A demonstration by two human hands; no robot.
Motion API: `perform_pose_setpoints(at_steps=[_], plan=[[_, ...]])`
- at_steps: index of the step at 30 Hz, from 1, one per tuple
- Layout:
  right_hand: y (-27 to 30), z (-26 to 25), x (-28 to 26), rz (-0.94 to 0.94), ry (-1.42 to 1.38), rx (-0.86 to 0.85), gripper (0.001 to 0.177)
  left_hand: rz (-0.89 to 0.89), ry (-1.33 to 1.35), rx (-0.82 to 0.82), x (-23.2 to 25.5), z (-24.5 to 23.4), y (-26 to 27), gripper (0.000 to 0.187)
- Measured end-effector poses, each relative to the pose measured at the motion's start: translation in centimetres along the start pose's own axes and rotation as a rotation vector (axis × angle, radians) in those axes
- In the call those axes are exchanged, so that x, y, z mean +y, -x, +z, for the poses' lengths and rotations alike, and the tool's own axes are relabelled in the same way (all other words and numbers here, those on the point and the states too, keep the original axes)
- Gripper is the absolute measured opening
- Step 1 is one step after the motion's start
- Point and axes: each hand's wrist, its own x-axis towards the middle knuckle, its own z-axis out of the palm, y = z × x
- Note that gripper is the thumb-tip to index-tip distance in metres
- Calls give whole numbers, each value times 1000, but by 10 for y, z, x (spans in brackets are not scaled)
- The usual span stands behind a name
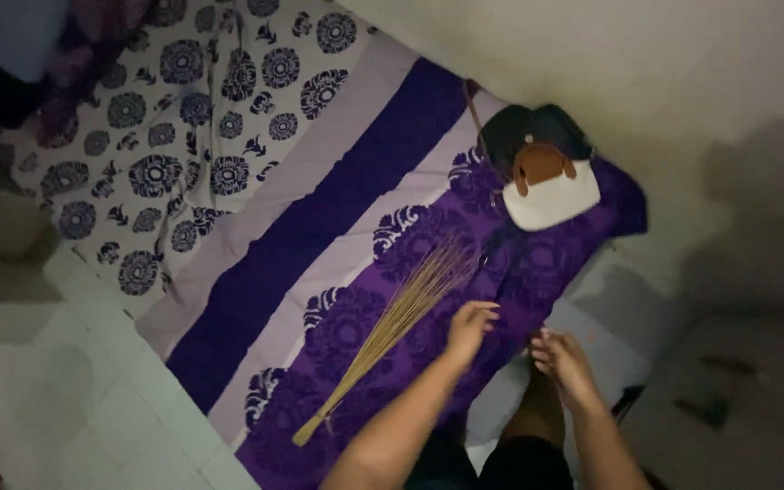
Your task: The person folds a light purple and blue patterned sheet on a bed using a traditional broom to smooth the fabric. They then hang a white handbag and a black handbag on wall hooks before returning to fold the purple and white patterned bedsheet.
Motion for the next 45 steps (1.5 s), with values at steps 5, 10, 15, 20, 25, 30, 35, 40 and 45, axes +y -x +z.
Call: perform_pose_setpoints(at_steps=[5, 10, 15, 20, 25, 30, 35, 40, 45], plan=[[-197, -17, -32, -110, 134, -138, 21, 66, 188, 198, -41, 13, -120, 19], [-331, -35, -129, -311, 278, -144, 17, 50, 165, 288, -39, 66, -228, 19], [-412, -78, -166, -522, 719, -91, 27, -50, -60, 273, -15, 91, -243, 21], [-359, -40, -198, 67, 529, 18, 78, -150, -74, 302, 2, 79, -211, 21], [-376, -27, -188, -44, 831, -55, 55, -189, -4, 382, -2, 71, -197, 19], [-338, 9, -184, -171, 335, -211, 65, -127, -33, 395, 22, 57, -179, 20], [-287, 28, -175, -213, 201, -263, 59, -323, 364, 530, 71, 67, -147, 67], [-212, 30, -141, -246, 195, -368, 56, -418, 700, 589, 96, 65, -106, 92], [-195, 27, -91, -228, 139, -670, 76, -139, 617, 765, 24, 29, -91, 58]])
